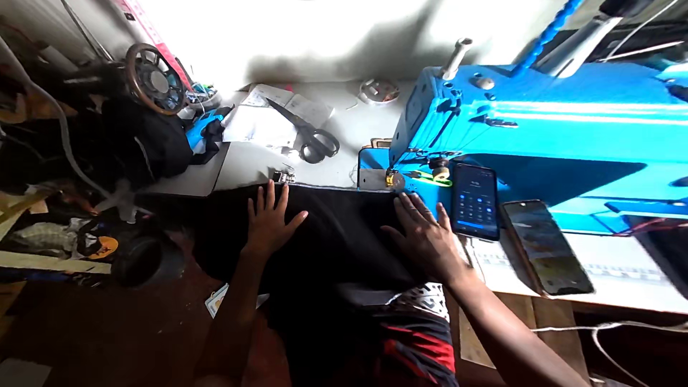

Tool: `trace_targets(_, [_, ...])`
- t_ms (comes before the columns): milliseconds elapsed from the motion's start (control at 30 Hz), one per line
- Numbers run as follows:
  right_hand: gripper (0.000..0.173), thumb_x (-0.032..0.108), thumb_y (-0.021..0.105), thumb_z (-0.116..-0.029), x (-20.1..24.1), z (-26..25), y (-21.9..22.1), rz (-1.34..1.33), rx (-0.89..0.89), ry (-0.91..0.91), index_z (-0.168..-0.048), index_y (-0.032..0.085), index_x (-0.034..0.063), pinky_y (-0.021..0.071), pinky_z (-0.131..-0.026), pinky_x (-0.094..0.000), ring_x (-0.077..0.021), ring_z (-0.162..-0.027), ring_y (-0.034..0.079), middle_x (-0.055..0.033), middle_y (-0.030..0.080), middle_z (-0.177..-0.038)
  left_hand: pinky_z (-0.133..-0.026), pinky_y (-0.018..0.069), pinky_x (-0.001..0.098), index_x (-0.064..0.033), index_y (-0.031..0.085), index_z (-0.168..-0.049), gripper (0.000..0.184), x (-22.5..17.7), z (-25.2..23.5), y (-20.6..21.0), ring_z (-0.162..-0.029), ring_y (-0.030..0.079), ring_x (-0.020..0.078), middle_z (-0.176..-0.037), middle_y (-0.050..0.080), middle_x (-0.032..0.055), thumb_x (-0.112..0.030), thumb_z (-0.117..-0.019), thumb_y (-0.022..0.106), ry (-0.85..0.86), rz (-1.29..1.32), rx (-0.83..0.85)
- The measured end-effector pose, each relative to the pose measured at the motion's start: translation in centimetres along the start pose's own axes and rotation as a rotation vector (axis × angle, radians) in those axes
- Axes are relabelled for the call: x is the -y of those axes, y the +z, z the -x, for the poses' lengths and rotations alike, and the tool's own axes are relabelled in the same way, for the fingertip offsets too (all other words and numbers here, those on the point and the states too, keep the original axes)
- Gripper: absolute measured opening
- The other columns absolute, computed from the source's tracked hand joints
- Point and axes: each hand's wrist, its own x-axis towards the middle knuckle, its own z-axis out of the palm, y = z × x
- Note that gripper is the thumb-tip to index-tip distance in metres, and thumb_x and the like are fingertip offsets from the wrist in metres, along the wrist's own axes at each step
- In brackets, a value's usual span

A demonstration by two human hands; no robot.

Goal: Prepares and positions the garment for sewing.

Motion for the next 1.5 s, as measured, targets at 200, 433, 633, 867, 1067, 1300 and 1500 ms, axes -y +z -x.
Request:
trace_targets(200, [0.08,0.065,0.035,-0.1031,-1.6,-2.4,0.4,-0.042,0.022,0.002,-0.158,0.039,0.0081,0.0098,-0.119,-0.0738,-0.0318,-0.156,0.025,-0.0103,0.035,-0.166,-0.12,0.0057,0.0711,-0.0193,0.026,-0.164,0.078,-0.1,-0.2,0.0,-0.158,0.008,0.0415,-0.172,0.011,0.0165,-0.066,-0.1024,0.035,0.006,0.02,-0.022])
trace_targets(433, [0.081,0.067,0.035,-0.102,-2.3,-3.2,0.5,-0.071,0.017,-0.024,-0.16,0.036,0.0114,0.0092,-0.119,-0.0738,-0.0313,-0.157,0.024,-0.007,0.032,-0.168,-0.12,0.0062,0.0718,-0.0181,0.026,-0.164,0.075,-0.4,-0.7,-0.1,-0.158,0.01,0.0415,-0.171,0.014,0.0166,-0.062,-0.1046,0.036,0.008,0.085,-0.051])
trace_targets(633, [0.081,0.064,0.041,-0.1017,-2.0,-2.0,-0.1,-0.086,-0.061,-0.073,-0.158,0.039,0.0061,0.01,-0.119,-0.0744,-0.0391,-0.154,0.029,-0.0147,0.037,-0.164,-0.116,0.0301,0.0662,-0.002,0.05,-0.149,0.054,6.2,2.7,-2.8,-0.146,0.038,0.0464,-0.154,0.046,0.0251,-0.037,-0.1094,0.043,-0.173,0.209,-0.436])
trace_targets(867, [0.08,0.062,0.041,-0.1012,0.6,2.1,0.2,-0.205,-0.139,-0.28,-0.149,0.051,-0.0006,0.028,-0.118,-0.0674,-0.0422,-0.146,0.043,-0.0197,0.049,-0.155,-0.102,0.0433,0.061,0.0048,0.067,-0.124,0.053,10.8,8.2,-4.0,-0.117,0.061,0.0419,-0.122,0.065,0.0299,-0.043,-0.1048,0.056,-0.813,0.705,-0.37])
trace_targets(1067, [0.075,0.06,0.036,-0.104,1.3,2.8,2.6,-0.174,-0.176,-0.36,-0.147,0.055,0.0023,0.0308,-0.117,-0.0659,-0.0378,-0.143,0.048,-0.0164,0.053,-0.153,-0.096,0.0522,0.0511,0.0051,0.074,-0.113,0.036,8.7,8.7,-3.0,-0.102,0.071,0.0342,-0.106,0.073,0.0248,-0.027,-0.1049,0.059,-0.674,0.434,-0.791])
trace_targets(1300, [0.075,0.061,0.035,-0.1045,0.9,2.9,2.6,-0.15,-0.187,-0.372,-0.147,0.054,0.0025,0.0319,-0.117,-0.0643,-0.0378,-0.143,0.049,-0.0166,0.053,-0.152,-0.086,0.0552,0.0496,0.0062,0.074,-0.113,0.04,7.8,5.5,-7.7,-0.09,0.073,0.0333,-0.099,0.074,0.0256,-0.027,-0.1076,0.053,-0.39,0.177,-1.01])
trace_targets(1500, [0.076,0.062,0.033,-0.1042,0.6,2.9,2.8,-0.157,-0.174,-0.37,-0.148,0.054,0.0027,0.0301,-0.118,-0.0648,-0.0384,-0.144,0.047,-0.0163,0.052,-0.153,-0.11,0.0435,0.0599,0.002,0.059,-0.14,0.046,7.4,2.7,-7.4,-0.13,0.058,0.042,-0.138,0.062,0.025,-0.03,-0.1079,0.05,-0.358,0.181,-0.406])
